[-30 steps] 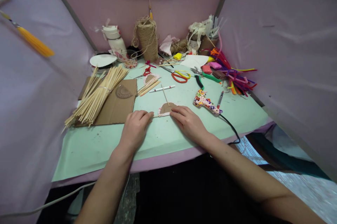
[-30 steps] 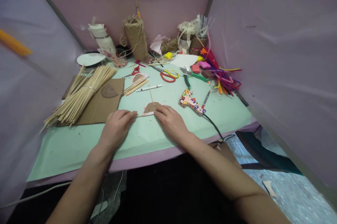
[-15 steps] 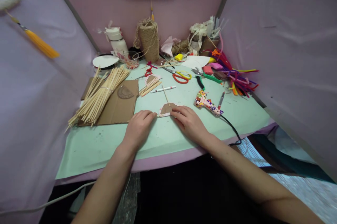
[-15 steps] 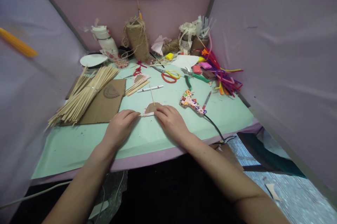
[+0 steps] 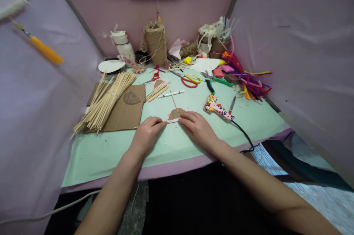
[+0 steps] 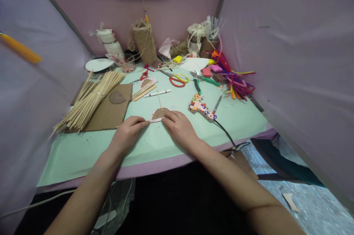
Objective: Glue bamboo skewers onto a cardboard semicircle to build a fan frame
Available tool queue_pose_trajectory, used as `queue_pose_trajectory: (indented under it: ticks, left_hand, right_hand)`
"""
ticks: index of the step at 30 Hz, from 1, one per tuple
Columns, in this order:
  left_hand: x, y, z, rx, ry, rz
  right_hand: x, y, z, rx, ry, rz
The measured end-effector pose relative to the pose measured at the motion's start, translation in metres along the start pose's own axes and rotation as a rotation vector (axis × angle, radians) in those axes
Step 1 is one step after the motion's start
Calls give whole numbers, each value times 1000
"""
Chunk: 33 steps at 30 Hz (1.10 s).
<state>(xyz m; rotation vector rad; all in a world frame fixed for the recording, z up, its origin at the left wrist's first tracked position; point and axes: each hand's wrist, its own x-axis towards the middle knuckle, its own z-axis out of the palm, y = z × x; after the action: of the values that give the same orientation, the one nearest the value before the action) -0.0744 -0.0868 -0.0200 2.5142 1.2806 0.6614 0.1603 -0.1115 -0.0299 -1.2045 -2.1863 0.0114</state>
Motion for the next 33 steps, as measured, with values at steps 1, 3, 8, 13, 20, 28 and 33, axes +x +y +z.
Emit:
queue_pose_trajectory:
  ticks: [1,3,8,13,20,28,33]
  left_hand:
    - [0,0,0,-21,2,-8]
    - [1,0,1,-50,8,-15]
    - [2,0,3,-59,18,12]
    - [3,-1,5,-60,14,12]
    - [4,2,5,-1,7,39]
    - [6,5,3,-22,23,16]
    - [7,5,3,-15,16,15]
  right_hand:
    - [0,0,0,4,-2,2]
    - [0,0,0,11,-2,2]
    - [1,-2,-2,23,-9,9]
    - [2,-2,-2,28,-19,14]
    - [2,-2,-3,25,-20,14]
    - [2,-2,-4,14,-16,4]
    - [1,-1,-3,2,-19,0]
